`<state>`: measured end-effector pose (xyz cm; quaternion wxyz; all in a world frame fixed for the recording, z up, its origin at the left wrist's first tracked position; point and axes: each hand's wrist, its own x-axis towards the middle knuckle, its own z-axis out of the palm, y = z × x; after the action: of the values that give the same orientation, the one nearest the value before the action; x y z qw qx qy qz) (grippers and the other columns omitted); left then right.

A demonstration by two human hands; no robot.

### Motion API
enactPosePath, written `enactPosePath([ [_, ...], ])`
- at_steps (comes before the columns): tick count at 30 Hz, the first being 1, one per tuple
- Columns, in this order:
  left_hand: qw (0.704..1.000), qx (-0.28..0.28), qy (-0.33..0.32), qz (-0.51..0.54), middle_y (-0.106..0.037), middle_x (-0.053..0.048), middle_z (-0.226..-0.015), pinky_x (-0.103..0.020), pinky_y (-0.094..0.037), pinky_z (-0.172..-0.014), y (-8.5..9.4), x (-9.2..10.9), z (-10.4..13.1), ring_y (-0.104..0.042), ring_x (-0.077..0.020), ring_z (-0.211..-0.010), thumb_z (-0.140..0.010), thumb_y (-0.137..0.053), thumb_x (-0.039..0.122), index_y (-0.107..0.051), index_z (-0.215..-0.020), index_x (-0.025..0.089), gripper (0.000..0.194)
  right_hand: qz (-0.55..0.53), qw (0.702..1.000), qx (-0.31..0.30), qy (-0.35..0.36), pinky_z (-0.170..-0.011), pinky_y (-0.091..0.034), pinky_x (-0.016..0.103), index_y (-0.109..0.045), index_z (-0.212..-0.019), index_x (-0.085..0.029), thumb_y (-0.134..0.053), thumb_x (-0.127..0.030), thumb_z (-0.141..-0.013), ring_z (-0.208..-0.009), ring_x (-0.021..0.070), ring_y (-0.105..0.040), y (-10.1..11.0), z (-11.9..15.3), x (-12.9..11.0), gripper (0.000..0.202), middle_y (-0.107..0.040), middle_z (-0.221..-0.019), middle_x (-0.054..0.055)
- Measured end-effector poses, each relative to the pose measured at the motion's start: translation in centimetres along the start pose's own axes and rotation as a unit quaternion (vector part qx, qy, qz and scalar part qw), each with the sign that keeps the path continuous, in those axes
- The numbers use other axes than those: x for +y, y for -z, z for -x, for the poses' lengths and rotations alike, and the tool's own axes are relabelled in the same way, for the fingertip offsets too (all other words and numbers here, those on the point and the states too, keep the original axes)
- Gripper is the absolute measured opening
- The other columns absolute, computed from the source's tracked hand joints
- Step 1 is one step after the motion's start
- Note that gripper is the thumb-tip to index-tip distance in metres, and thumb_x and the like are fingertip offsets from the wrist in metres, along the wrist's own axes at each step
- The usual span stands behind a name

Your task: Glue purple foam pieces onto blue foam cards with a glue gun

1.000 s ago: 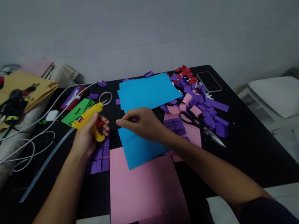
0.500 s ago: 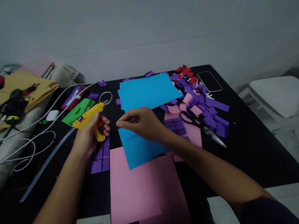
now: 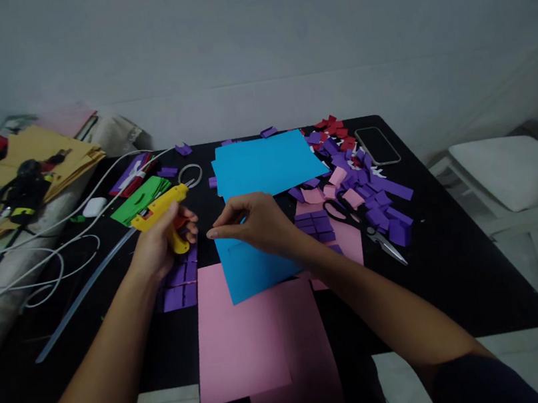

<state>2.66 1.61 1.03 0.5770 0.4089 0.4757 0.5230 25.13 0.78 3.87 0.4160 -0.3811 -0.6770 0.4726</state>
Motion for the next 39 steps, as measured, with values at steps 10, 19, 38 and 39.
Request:
enactPosePath([
  [10, 1.0, -0.002, -0.009, -0.006, -0.07, -0.003, -0.079, -0.02, -0.051, -0.046, 0.2, -0.1, -0.1, -0.064, -0.0107, -0.059, -0.077, -0.084, 0.06, -0.071, -0.08, 0.017, 0.045, -0.002, 1.0, -0.001, -0.016, -0.057, -0.044, 0.025, -0.074, -0.066, -0.018, -0.079, -0.059, -0.089, -0.062, 0.0114, -0.06, -0.1, 0.1, -0.6, 0.048, -0.07, -0.066, 0.001],
  [19, 1.0, 0.002, -0.007, -0.004, -0.07, -0.003, -0.079, -0.02, -0.051, -0.047, 0.1, 0.0, 0.0, -0.064, -0.0107, -0.059, -0.078, -0.084, 0.06, -0.072, -0.08, 0.017, 0.044, -0.007, 1.0, 0.002, -0.02, -0.053, -0.037, 0.025, -0.066, -0.06, -0.018, -0.069, -0.06, -0.097, -0.054, 0.009, -0.05, -0.1, 0.3, -0.9, 0.056, -0.061, -0.058, -0.001],
  [38, 1.0, 0.004, -0.004, -0.004, -0.069, -0.003, -0.078, -0.02, -0.051, -0.046, 0.0, 0.1, 0.1, -0.063, -0.0106, -0.057, -0.076, -0.085, 0.061, -0.071, -0.08, 0.017, 0.046, 0.04, 0.998, -0.02, 0.033, -0.063, -0.047, 0.028, -0.082, -0.078, -0.022, -0.083, -0.056, -0.088, -0.07, 0.0137, -0.065, -0.5, 0.8, -1.4, 0.035, -0.079, -0.081, 0.003],
  [39, 1.0, 0.005, -0.006, -0.006, -0.069, -0.003, -0.078, -0.02, -0.051, -0.046, 0.0, 0.1, 0.1, -0.063, -0.0106, -0.057, -0.077, -0.084, 0.06, -0.071, -0.08, 0.017, 0.046, 0.042, 0.998, -0.02, 0.034, -0.063, -0.046, 0.028, -0.082, -0.079, -0.022, -0.081, -0.056, -0.09, -0.07, 0.0138, -0.065, -0.5, 0.8, -1.4, 0.036, -0.079, -0.08, 0.003],
])
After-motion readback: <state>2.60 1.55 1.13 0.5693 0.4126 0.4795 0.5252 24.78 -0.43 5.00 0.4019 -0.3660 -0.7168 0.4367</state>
